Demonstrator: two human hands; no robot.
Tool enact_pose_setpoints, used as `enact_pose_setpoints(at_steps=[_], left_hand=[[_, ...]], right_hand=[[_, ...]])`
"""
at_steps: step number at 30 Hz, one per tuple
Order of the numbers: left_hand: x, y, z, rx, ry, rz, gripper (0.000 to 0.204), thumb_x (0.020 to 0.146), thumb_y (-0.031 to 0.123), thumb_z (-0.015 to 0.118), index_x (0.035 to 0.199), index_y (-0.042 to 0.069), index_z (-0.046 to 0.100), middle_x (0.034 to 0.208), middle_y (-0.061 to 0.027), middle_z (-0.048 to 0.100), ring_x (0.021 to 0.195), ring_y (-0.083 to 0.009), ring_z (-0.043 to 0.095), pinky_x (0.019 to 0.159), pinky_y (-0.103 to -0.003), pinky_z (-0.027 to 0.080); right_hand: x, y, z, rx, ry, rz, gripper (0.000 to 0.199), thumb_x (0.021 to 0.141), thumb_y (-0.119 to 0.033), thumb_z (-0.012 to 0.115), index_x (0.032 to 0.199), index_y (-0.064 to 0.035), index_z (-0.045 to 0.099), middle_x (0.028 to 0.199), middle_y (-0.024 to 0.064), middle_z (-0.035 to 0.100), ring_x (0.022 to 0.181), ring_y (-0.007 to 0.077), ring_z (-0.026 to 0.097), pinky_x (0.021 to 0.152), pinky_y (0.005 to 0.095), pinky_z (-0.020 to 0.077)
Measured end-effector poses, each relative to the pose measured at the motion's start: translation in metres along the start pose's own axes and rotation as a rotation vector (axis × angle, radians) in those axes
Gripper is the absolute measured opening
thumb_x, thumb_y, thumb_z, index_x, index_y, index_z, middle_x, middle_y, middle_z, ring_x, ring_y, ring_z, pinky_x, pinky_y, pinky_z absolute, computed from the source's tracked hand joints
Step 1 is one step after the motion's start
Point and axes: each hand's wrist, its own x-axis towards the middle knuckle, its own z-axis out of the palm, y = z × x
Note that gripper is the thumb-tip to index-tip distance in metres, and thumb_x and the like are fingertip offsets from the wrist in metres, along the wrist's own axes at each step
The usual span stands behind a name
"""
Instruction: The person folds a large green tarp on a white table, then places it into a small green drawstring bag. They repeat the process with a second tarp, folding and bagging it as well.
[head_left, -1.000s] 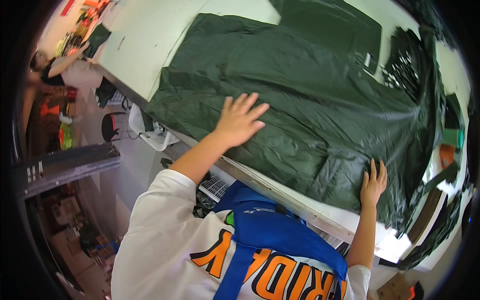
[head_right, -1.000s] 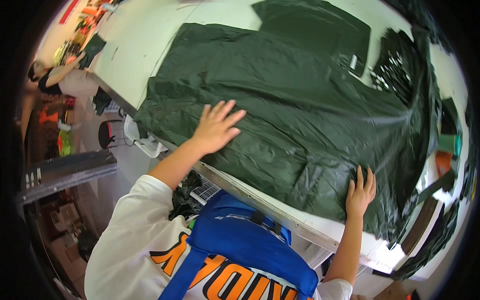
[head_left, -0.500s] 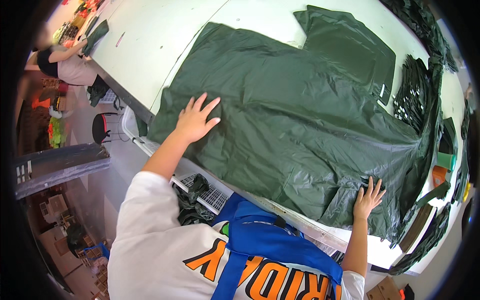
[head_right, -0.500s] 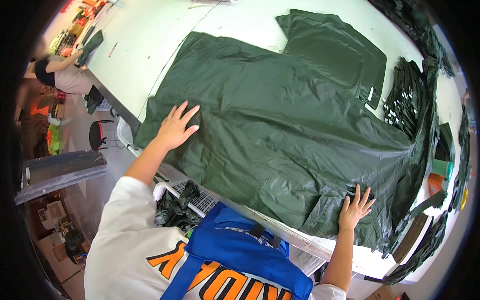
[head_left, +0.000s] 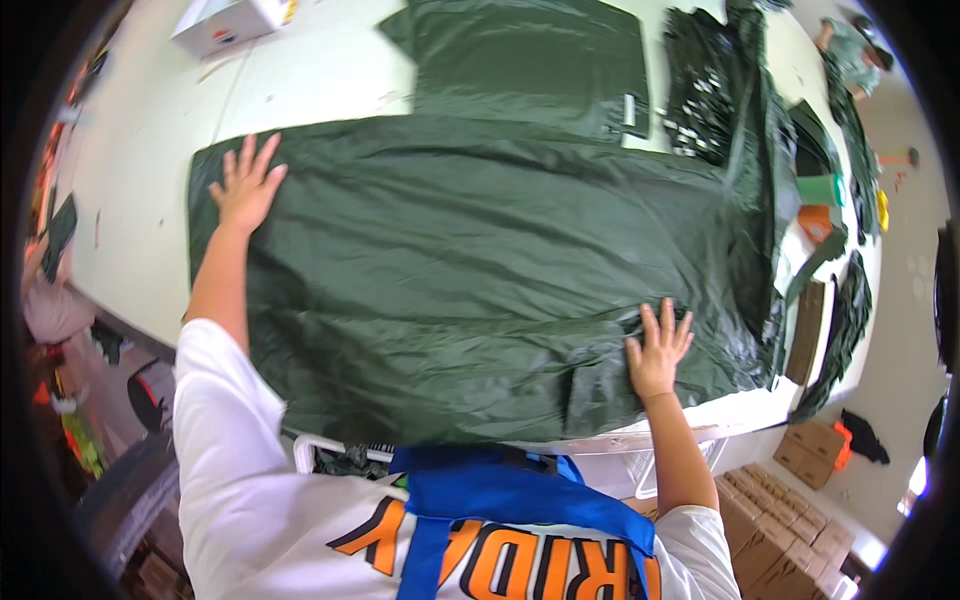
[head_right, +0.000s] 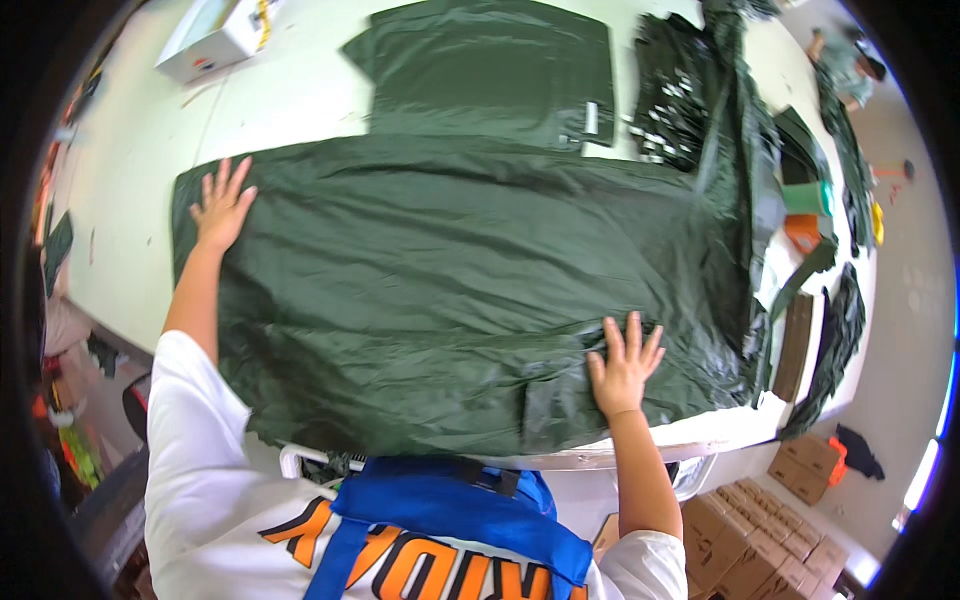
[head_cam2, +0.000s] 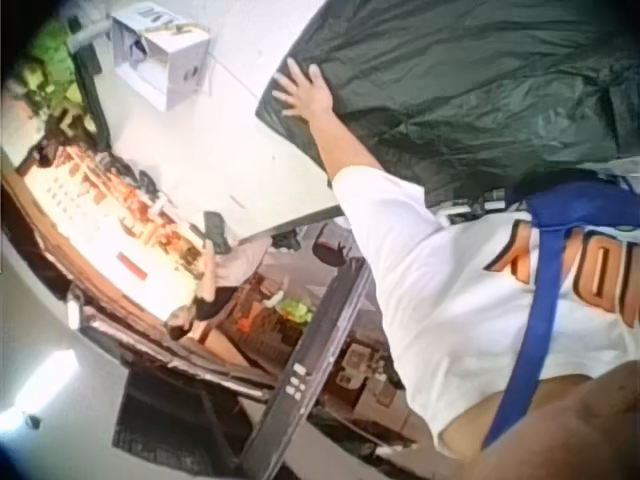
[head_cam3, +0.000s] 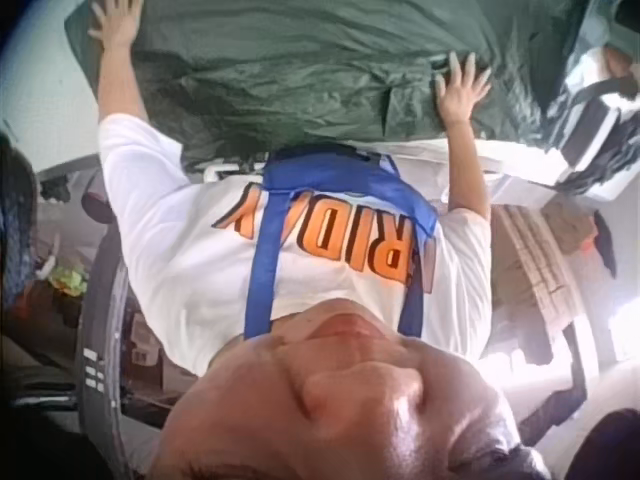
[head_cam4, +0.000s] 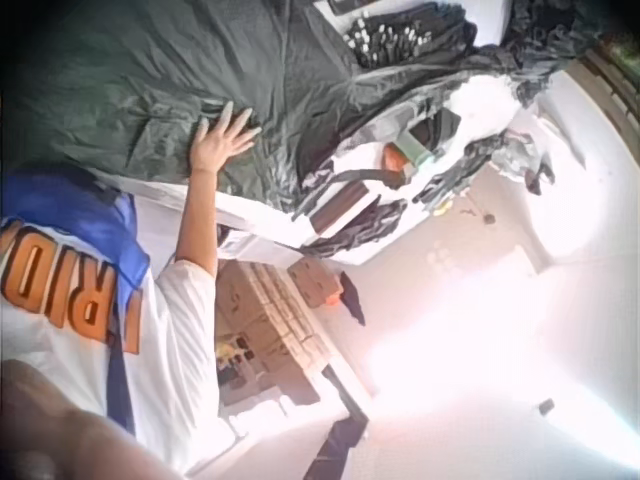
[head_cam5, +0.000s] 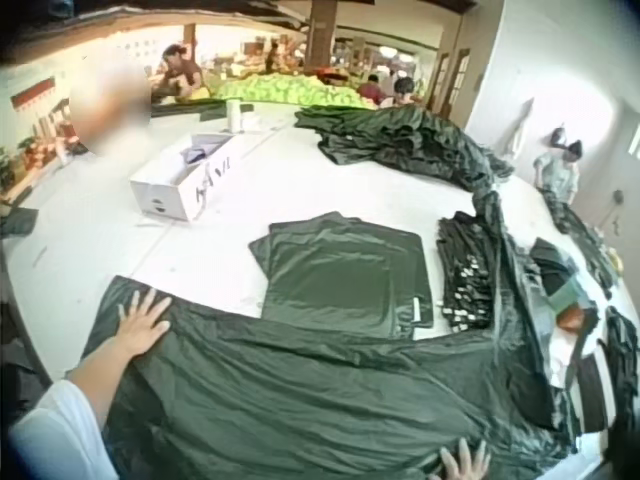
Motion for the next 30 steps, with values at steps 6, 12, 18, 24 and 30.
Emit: enact_pose_setpoints(at_steps=[6,12,18,24,30], left_hand=[[0.003,0.017,-0.009,0.138,0.068,-0.122,0.060,0.091,0.053,0.045,0.146,0.039,0.024,0.157,-0.0090,0.010,0.141,-0.0398,0.015,0.108,-0.063,0.016],[-0.068,0.339,-0.099,-0.460,0.241,0.801,0.061,0.077,0.023,0.067,0.133,0.008,0.048,0.140,-0.0188,0.041,0.134,-0.0355,0.033,0.110,-0.046,0.026],[-0.124,0.558,-0.064,-0.675,0.125,1.220,0.067,0.084,0.038,0.063,0.140,0.010,0.039,0.148,-0.0137,0.032,0.140,-0.0292,0.023,0.115,-0.047,0.017],[-0.119,0.578,-0.040,-0.522,0.080,1.071,0.067,0.087,0.050,0.053,0.143,0.017,0.037,0.153,-0.0114,0.024,0.142,-0.0269,0.017,0.114,-0.053,0.009],[-0.136,0.587,-0.054,-1.330,0.096,1.122,0.058,0.088,0.047,0.055,0.135,0.015,0.045,0.138,-0.0108,0.043,0.134,-0.0242,0.032,0.111,-0.047,0.021]], right_hand=[[0.082,0.038,-0.088,0.214,0.102,-0.286,0.050,0.080,-0.024,0.068,0.126,-0.0128,0.054,0.134,0.0127,0.049,0.128,0.0361,0.038,0.104,0.0513,0.0294],[0.363,0.178,-0.118,0.205,0.618,0.233,0.080,0.079,-0.051,0.066,0.130,0.0060,0.043,0.131,0.0284,0.047,0.123,0.0390,0.044,0.104,0.0430,0.0341],[0.466,0.213,-0.101,1.007,0.239,0.424,0.038,0.078,-0.027,0.071,0.100,0.0041,0.066,0.110,0.0156,0.064,0.100,0.0273,0.060,0.088,0.0353,0.0464],[0.372,0.173,-0.178,2.073,0.347,-0.264,0.024,0.097,-0.015,0.050,0.116,-0.0022,0.058,0.116,0.0122,0.062,0.106,0.0229,0.059,0.097,0.0396,0.0453],[0.213,-0.022,-0.165,0.623,0.161,-1.017,0.021,0.081,-0.018,0.057,0.101,-0.0117,0.062,0.104,0.0079,0.060,0.110,0.0266,0.052,0.092,0.0437,0.0403]])
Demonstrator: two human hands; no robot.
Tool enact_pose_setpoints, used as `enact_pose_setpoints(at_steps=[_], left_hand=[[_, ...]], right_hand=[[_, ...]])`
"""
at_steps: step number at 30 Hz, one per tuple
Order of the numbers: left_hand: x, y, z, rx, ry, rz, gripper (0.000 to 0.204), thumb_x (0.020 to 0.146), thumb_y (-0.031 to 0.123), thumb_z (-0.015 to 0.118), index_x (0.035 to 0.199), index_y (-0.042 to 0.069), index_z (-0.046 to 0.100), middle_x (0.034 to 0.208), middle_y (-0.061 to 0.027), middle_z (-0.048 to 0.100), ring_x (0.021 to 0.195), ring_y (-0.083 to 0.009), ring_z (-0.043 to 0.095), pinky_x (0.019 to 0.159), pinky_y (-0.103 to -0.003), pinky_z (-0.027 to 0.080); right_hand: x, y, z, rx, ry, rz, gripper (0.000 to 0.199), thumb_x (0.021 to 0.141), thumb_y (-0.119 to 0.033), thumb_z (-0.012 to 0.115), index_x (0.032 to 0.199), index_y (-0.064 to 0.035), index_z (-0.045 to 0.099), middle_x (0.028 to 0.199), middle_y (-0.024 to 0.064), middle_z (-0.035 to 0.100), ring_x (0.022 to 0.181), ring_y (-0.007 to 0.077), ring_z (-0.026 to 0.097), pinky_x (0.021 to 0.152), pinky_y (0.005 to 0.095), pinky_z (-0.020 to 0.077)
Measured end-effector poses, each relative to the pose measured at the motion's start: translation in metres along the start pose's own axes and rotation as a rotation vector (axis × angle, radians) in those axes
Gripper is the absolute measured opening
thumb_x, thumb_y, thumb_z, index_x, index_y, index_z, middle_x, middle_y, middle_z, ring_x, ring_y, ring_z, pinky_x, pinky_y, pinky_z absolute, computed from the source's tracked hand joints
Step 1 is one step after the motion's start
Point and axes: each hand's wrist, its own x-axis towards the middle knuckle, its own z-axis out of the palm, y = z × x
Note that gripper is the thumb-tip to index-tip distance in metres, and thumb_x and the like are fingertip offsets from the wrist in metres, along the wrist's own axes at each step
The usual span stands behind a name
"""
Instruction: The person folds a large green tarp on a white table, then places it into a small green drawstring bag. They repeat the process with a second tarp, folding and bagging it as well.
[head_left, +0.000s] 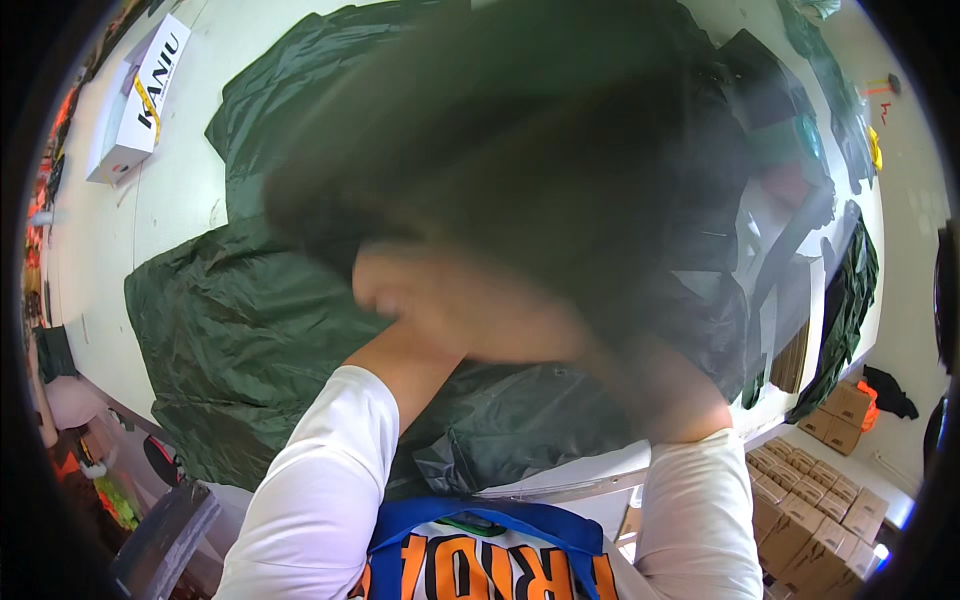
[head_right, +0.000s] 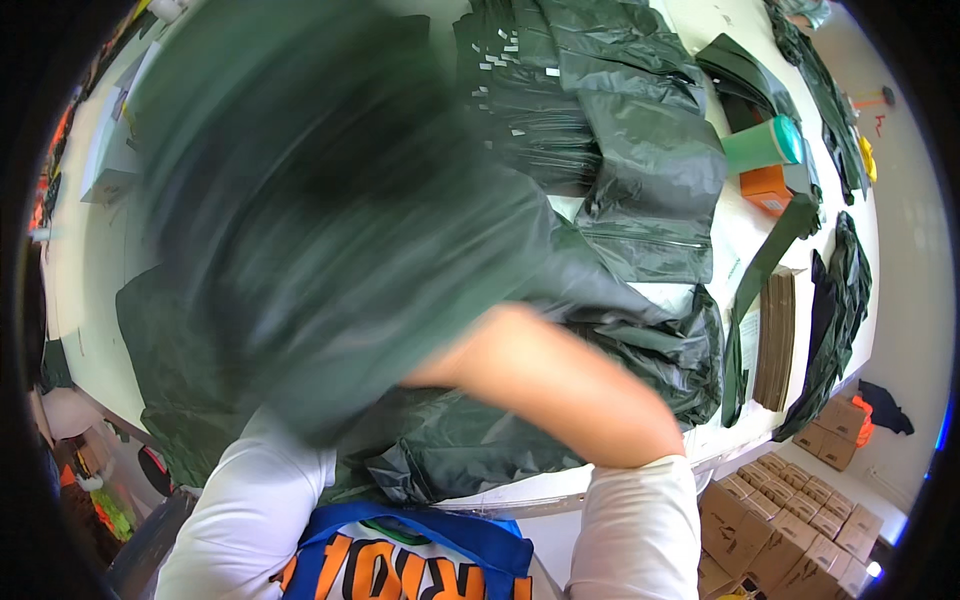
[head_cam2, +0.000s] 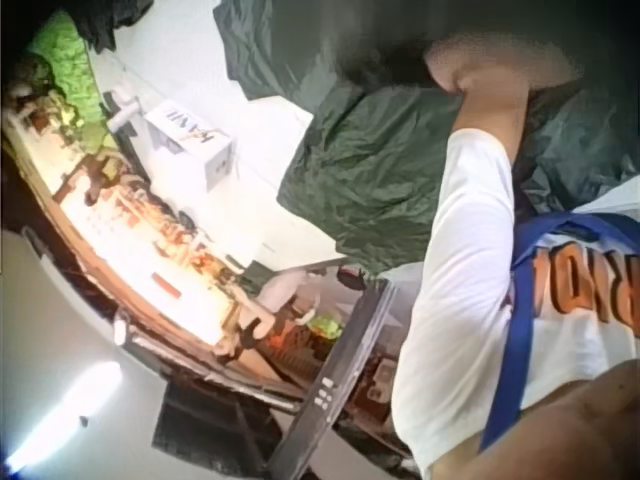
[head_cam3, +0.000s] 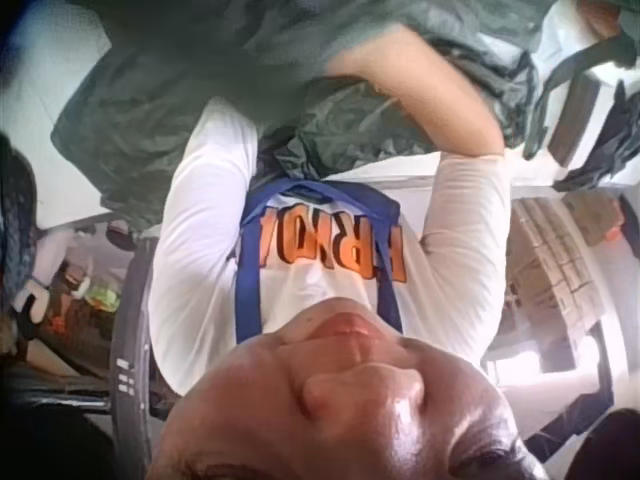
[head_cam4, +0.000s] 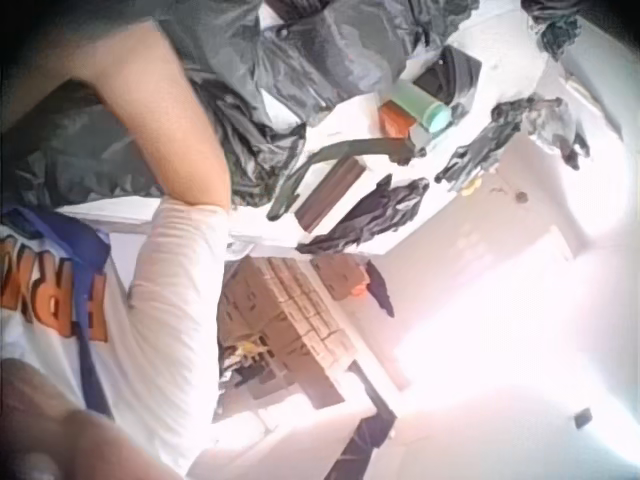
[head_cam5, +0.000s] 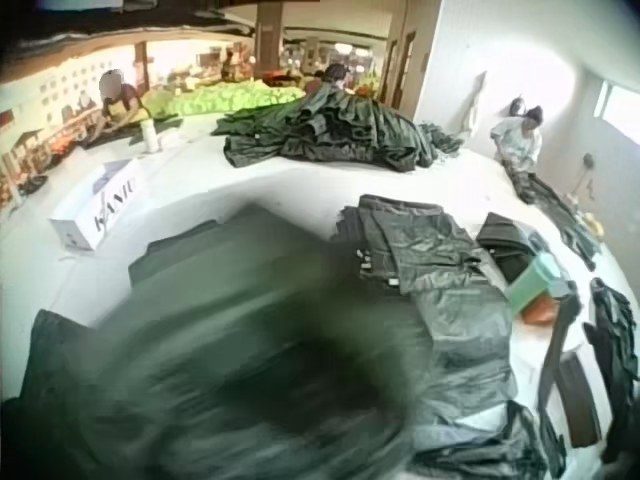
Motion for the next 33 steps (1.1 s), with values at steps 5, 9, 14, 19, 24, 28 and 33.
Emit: enact_pose_setpoints(at_steps=[5,9,14,19,24,28,33], left_hand=[[-0.049,0.034,-0.004,-0.854,0.304,-0.280,0.048,0.090,0.037,0.054,0.132,0.014,0.048,0.132,-0.0110,0.050,0.127,-0.0258,0.043,0.107,-0.041,0.033],[-0.102,0.096,-0.070,0.245,-0.500,-0.337,0.051,0.088,0.033,0.058,0.133,0.011,0.049,0.135,-0.0166,0.048,0.124,-0.0307,0.048,0.103,-0.041,0.038],[-0.135,0.130,-0.202,0.785,0.037,-0.390,0.040,0.074,0.014,0.070,0.113,0.009,0.059,0.115,-0.0120,0.060,0.108,-0.0328,0.054,0.096,-0.044,0.041],[-0.227,0.121,-0.305,1.207,0.310,-0.872,0.081,0.077,0.026,0.073,0.143,0.007,0.031,0.142,-0.0219,0.032,0.131,-0.0382,0.032,0.108,-0.044,0.028],[-0.280,0.118,-0.300,0.413,0.654,-1.188,0.061,0.083,0.029,0.071,0.126,-0.006,0.047,0.120,-0.0150,0.056,0.102,-0.0189,0.054,0.089,-0.030,0.043],[-0.264,0.114,-0.302,0.427,0.876,-0.956,0.031,0.093,0.021,0.057,0.104,-0.008,0.060,0.090,-0.0067,0.066,0.081,-0.0101,0.053,0.077,-0.026,0.043],[-0.209,0.092,-0.312,0.989,0.298,-1.226,0.046,0.089,0.022,0.059,0.132,0.014,0.045,0.094,-0.0170,0.066,0.087,-0.0372,0.063,0.076,-0.042,0.050]], right_hand=[[-0.078,-0.041,0.006,-0.122,-0.129,0.255,0.053,0.067,-0.028,0.077,0.114,-0.0126,0.058,0.122,0.0083,0.056,0.124,0.0317,0.046,0.105,0.0536,0.0281],[-0.184,-0.005,-0.015,-0.451,-0.053,0.711,0.077,0.059,-0.031,0.082,0.128,-0.0115,0.052,0.138,0.0109,0.045,0.131,0.0334,0.038,0.110,0.0525,0.0222],[-0.281,0.030,-0.018,-0.483,-0.195,0.908,0.078,0.058,-0.018,0.079,0.132,-0.0223,0.052,0.138,0.0111,0.045,0.129,0.0347,0.039,0.108,0.0499,0.0258],[-0.173,0.032,-0.035,0.020,0.020,0.641,0.054,0.076,-0.008,0.061,0.129,-0.0115,0.053,0.135,0.0167,0.048,0.127,0.0338,0.043,0.106,0.0426,0.0317],[-0.088,0.079,0.033,-0.393,-0.142,0.217,0.034,0.076,-0.008,0.056,0.109,-0.0119,0.062,0.102,0.0078,0.066,0.115,0.0283,0.051,0.100,0.0425,0.0370],[-0.062,0.108,0.021,-0.622,0.109,0.304,0.007,0.074,-0.013,0.056,0.068,-0.0098,0.059,0.068,0.0078,0.056,0.077,0.0290,0.054,0.072,0.0460,0.0417],[-0.074,0.137,0.051,-0.872,0.026,0.484,0.005,0.083,-0.017,0.055,0.086,-0.0147,0.057,0.075,0.0044,0.064,0.085,0.0251,0.055,0.076,0.0408,0.0390]])
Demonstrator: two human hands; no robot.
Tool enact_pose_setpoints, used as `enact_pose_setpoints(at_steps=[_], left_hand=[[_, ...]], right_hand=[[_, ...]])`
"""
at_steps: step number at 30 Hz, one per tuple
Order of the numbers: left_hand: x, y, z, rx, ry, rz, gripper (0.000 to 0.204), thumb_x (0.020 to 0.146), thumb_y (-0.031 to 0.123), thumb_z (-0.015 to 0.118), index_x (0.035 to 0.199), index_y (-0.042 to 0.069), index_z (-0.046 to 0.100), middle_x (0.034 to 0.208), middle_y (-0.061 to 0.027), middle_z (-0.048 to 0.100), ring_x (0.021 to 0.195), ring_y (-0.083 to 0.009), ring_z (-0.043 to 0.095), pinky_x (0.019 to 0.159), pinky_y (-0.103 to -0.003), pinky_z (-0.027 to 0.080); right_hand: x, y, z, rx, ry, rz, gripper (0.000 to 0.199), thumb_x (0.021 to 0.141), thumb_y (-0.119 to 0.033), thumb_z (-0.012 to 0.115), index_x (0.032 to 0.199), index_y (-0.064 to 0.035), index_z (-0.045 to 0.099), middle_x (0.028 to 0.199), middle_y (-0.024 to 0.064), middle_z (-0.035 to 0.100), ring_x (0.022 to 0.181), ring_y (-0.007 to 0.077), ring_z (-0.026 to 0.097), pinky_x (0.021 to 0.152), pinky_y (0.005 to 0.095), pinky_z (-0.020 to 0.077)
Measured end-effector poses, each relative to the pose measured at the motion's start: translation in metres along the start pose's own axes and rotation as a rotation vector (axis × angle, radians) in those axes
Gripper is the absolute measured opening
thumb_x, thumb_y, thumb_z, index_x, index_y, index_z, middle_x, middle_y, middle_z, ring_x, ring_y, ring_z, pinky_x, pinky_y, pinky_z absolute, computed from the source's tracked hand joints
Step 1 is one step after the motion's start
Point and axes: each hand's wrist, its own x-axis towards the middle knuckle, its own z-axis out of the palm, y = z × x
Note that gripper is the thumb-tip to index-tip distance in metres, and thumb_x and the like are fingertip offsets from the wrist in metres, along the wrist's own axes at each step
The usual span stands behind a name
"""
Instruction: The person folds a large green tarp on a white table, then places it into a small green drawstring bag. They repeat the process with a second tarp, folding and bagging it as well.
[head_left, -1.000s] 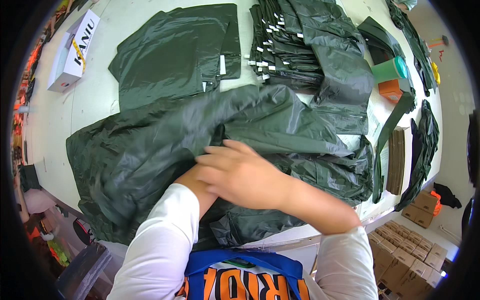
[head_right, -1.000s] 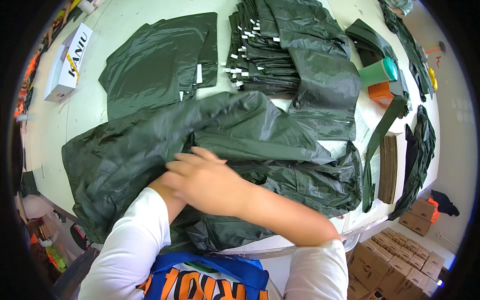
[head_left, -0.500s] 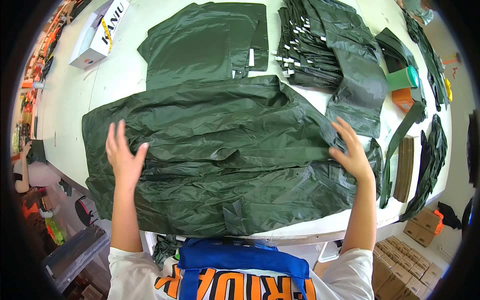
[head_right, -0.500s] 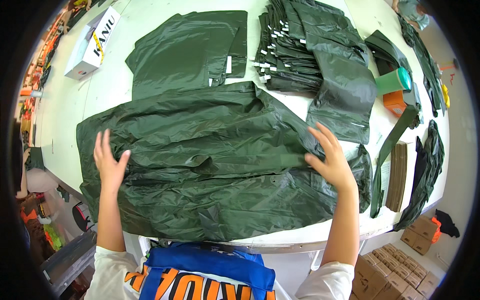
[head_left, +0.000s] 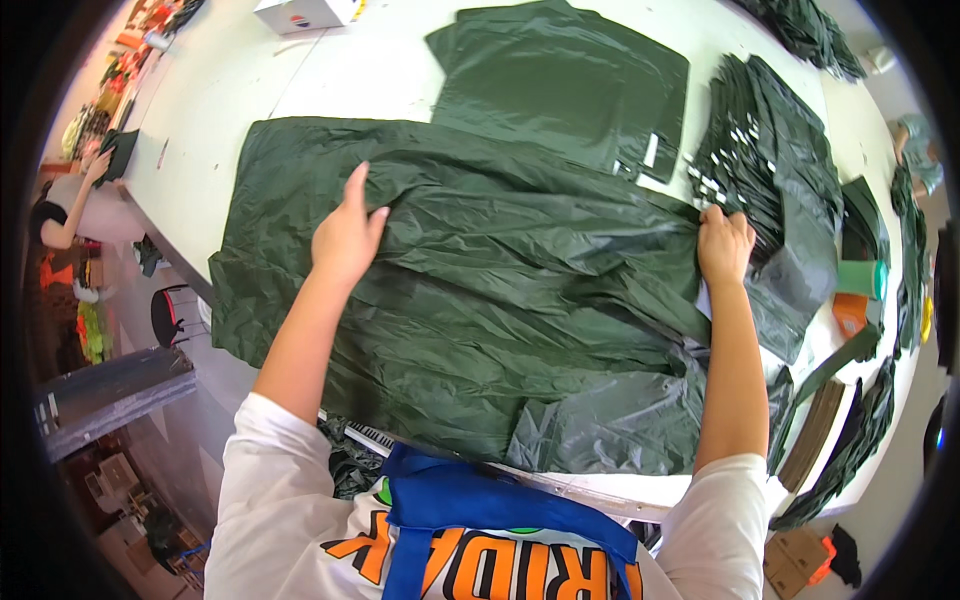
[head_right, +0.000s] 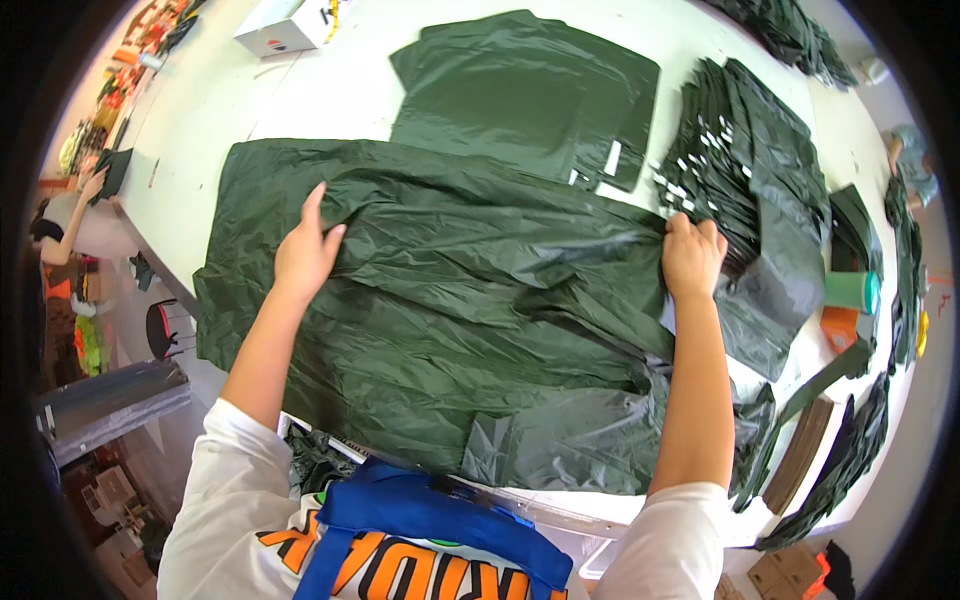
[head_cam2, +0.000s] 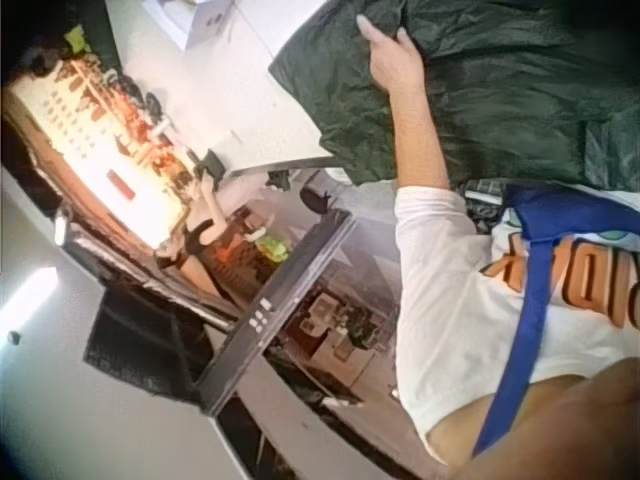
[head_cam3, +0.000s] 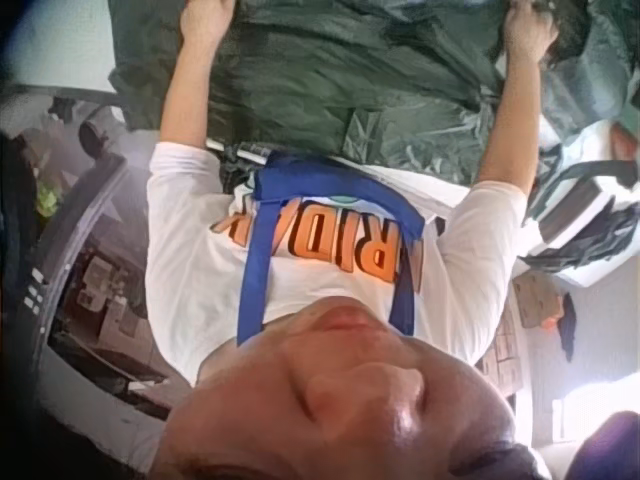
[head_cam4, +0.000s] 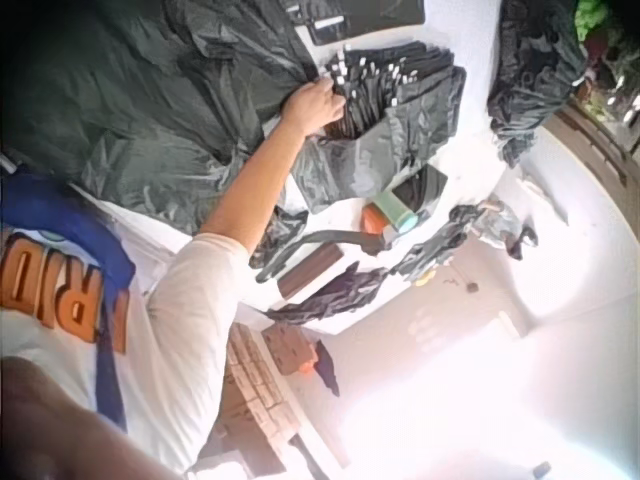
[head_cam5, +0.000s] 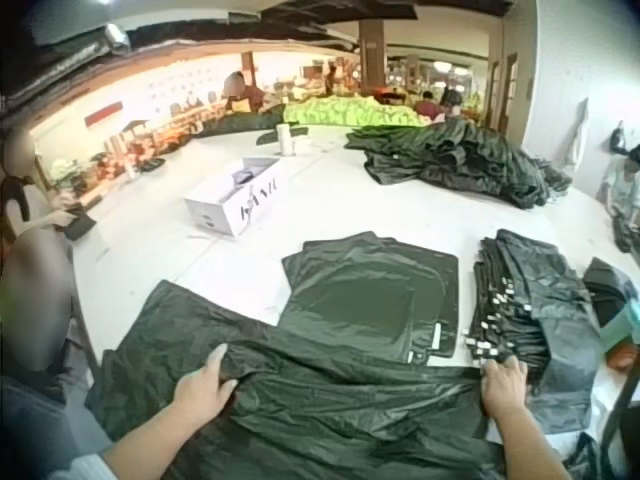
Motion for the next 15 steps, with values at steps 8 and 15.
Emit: enact_pose_setpoints(at_steps=[8,15], left_hand=[[0.049,-0.010,-0.006,-0.202,-0.199,0.224,0.022,0.090,0.019,0.059,0.106,0.004,0.063,0.096,-0.0090,0.067,0.085,-0.0241,0.065,0.075,-0.036,0.052],[0.059,-0.044,-0.022,-1.306,-0.406,-0.290,0.024,0.092,0.009,0.053,0.115,0.008,0.061,0.104,-0.0084,0.064,0.092,-0.0174,0.061,0.080,-0.033,0.052]], right_hand=[[-0.044,-0.064,-0.081,0.431,0.028,-0.164,0.046,0.080,-0.023,0.065,0.124,-0.0108,0.053,0.130,0.0117,0.049,0.123,0.0334,0.044,0.102,0.0458,0.0310],[-0.152,-0.017,-0.094,0.189,-0.219,-0.006,0.091,0.055,-0.026,0.082,0.134,-0.0063,0.042,0.138,0.0116,0.044,0.131,0.0311,0.037,0.110,0.0500,0.0199]])
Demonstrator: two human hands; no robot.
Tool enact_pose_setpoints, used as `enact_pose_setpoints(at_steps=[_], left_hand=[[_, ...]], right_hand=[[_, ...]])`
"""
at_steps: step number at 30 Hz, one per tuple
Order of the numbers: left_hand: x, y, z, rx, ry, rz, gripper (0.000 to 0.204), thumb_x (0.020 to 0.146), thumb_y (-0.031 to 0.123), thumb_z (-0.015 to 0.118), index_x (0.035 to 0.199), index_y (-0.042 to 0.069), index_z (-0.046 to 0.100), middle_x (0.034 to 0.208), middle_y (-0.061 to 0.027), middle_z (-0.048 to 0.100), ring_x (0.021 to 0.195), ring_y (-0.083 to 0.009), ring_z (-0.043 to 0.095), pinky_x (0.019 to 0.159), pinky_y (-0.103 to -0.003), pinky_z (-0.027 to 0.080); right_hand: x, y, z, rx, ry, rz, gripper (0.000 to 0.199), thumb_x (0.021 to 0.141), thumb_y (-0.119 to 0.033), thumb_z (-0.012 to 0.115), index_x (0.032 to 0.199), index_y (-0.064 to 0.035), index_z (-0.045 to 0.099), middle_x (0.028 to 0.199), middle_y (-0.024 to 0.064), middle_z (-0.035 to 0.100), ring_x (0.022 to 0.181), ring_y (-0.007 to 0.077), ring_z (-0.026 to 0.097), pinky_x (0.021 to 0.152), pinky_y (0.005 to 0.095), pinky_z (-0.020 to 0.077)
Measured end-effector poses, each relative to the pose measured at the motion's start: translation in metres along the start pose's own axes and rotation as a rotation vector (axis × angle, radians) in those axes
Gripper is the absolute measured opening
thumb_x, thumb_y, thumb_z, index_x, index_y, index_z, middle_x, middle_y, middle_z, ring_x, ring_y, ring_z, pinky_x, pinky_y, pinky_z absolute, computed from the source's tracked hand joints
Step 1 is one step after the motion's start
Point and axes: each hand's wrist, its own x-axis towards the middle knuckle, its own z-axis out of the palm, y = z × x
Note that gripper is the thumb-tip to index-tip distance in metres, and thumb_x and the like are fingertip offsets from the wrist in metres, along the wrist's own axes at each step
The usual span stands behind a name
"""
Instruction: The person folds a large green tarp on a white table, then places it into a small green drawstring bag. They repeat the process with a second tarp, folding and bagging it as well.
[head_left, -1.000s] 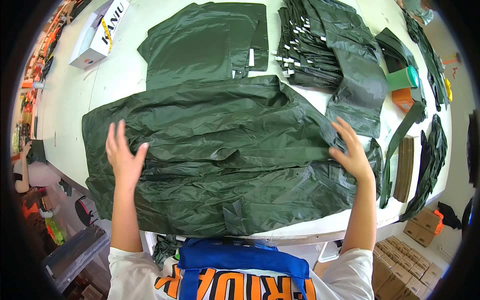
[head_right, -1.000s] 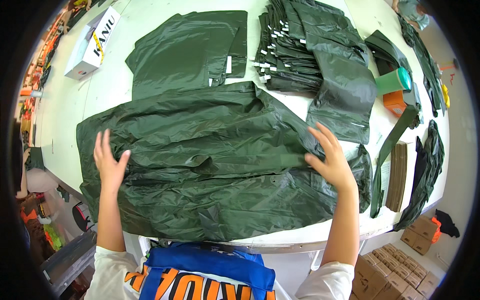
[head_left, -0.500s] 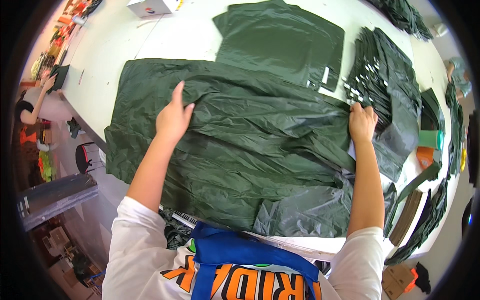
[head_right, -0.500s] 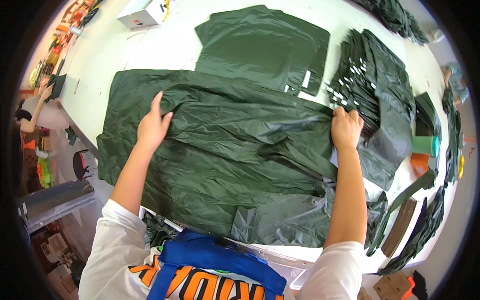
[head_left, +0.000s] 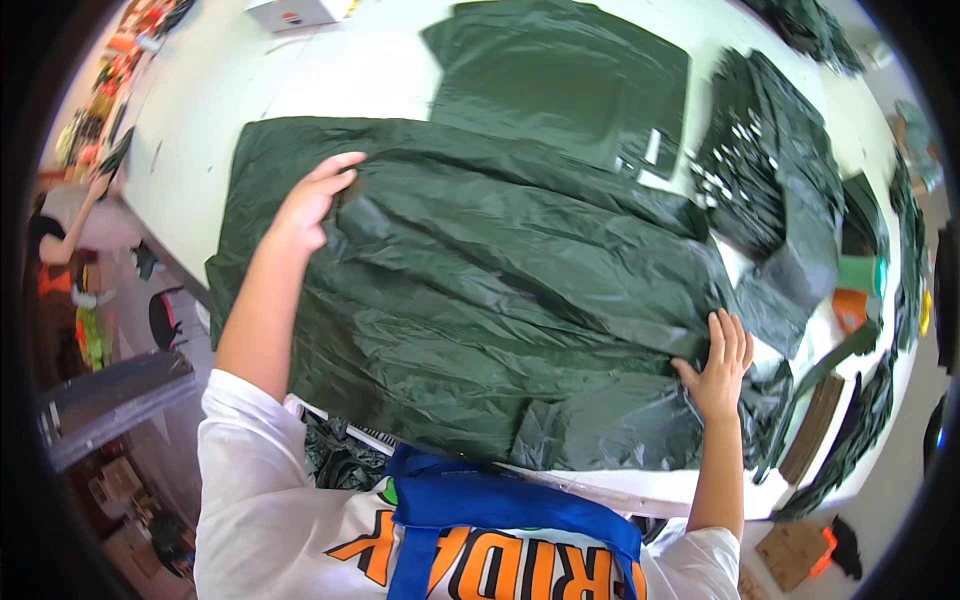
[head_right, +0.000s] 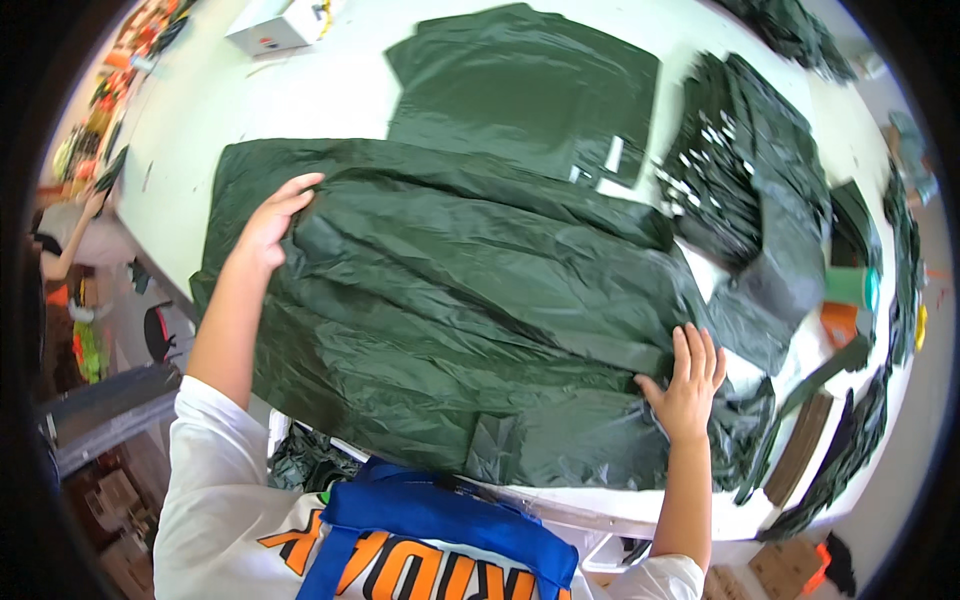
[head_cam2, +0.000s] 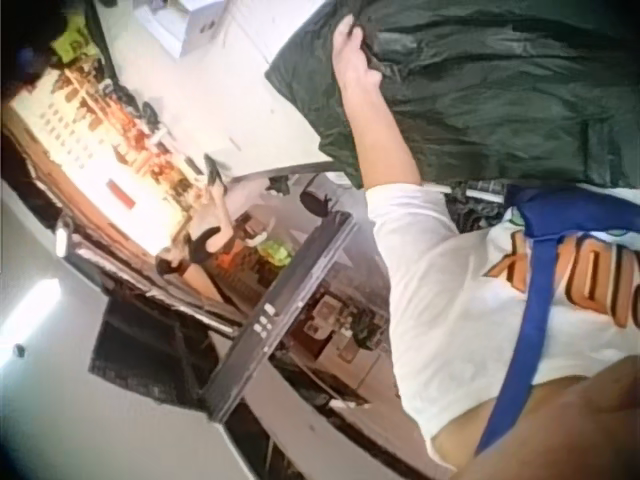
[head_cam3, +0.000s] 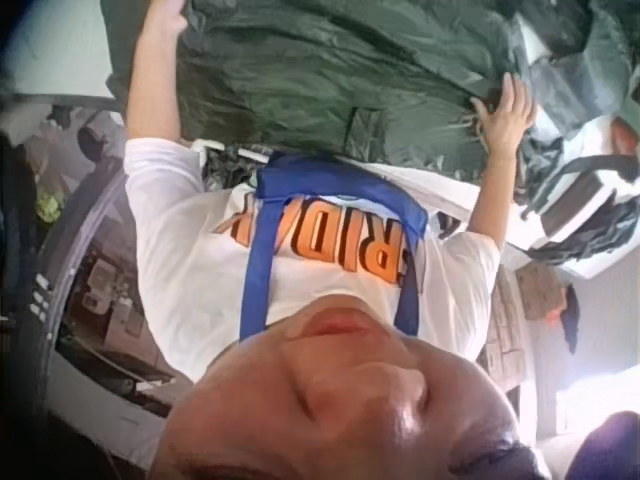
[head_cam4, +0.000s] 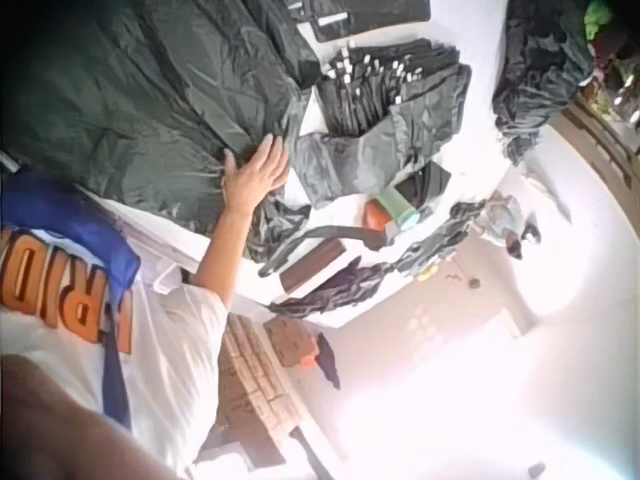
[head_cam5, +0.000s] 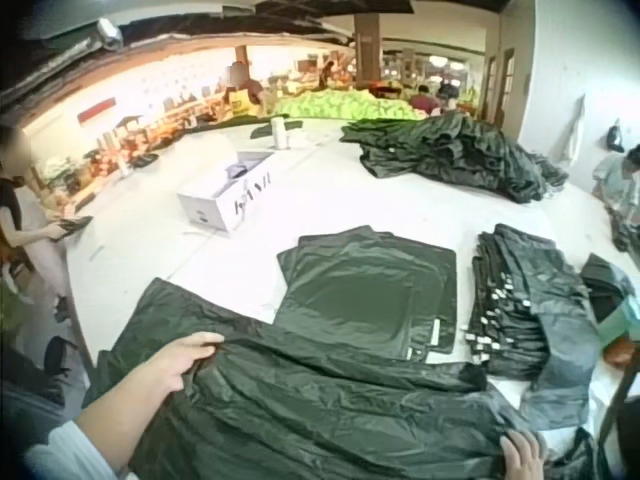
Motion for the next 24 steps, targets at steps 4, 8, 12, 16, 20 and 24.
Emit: enact_pose_setpoints(at_steps=[4,8,12,16,20,24], left_hand=[[0.013,0.009,-0.005,1.289,0.208,0.335,0.037,0.085,0.005,0.057,0.122,0.009,0.054,0.115,-0.0150,0.059,0.104,-0.0284,0.059,0.091,-0.038,0.047],[-0.012,0.019,0.150,1.184,-0.101,0.776,0.040,0.083,0.017,0.065,0.120,0.006,0.055,0.117,-0.0174,0.058,0.105,-0.0327,0.058,0.091,-0.038,0.047],[-0.014,-0.041,0.305,1.190,-0.571,0.665,0.050,0.089,0.036,0.059,0.122,-0.001,0.055,0.119,-0.0205,0.060,0.107,-0.0333,0.060,0.091,-0.040,0.048],[0.033,-0.087,0.387,1.371,-0.805,0.704,0.038,0.090,0.040,0.056,0.091,0.003,0.065,0.089,-0.0209,0.065,0.083,-0.0385,0.062,0.074,-0.044,0.049],[0.034,-0.069,0.432,1.098,-0.597,0.876,0.031,0.088,0.040,0.055,0.085,0.011,0.064,0.085,-0.0122,0.066,0.084,-0.0347,0.062,0.068,-0.047,0.048],[0.053,-0.106,0.439,1.123,-0.474,0.957,0.027,0.089,0.037,0.056,0.094,0.010,0.056,0.088,-0.0127,0.063,0.085,-0.0356,0.060,0.069,-0.047,0.047]], right_hand=[[-0.025,0.031,-0.003,-0.026,0.021,0.015,0.066,0.061,-0.009,0.070,0.125,-0.0095,0.051,0.113,0.0095,0.053,0.111,0.0293,0.049,0.101,0.0469,0.0298],[-0.039,0.060,-0.001,0.011,0.050,0.088,0.045,0.061,-0.003,0.063,0.105,-0.0090,0.058,0.092,0.0093,0.055,0.093,0.0309,0.053,0.090,0.0440,0.0377],[-0.045,0.077,0.001,0.137,0.060,0.085,0.031,0.062,0.000,0.060,0.092,-0.0074,0.056,0.084,0.0105,0.055,0.085,0.0328,0.054,0.084,0.0415,0.0402],[-0.051,0.088,-0.009,0.149,0.218,0.046,0.022,0.058,0.004,0.055,0.077,-0.0070,0.054,0.074,0.0104,0.048,0.073,0.0326,0.050,0.066,0.0437,0.0403],[-0.077,0.115,-0.011,-0.066,0.199,0.053,0.018,0.061,0.001,0.055,0.074,-0.0108,0.055,0.074,0.0067,0.046,0.074,0.0288,0.050,0.067,0.0397,0.0384],[-0.043,0.101,-0.033,0.078,-0.221,0.264,0.023,0.070,-0.012,0.063,0.093,-0.0108,0.063,0.096,0.0085,0.055,0.097,0.0289,0.053,0.090,0.0393,0.0371]])
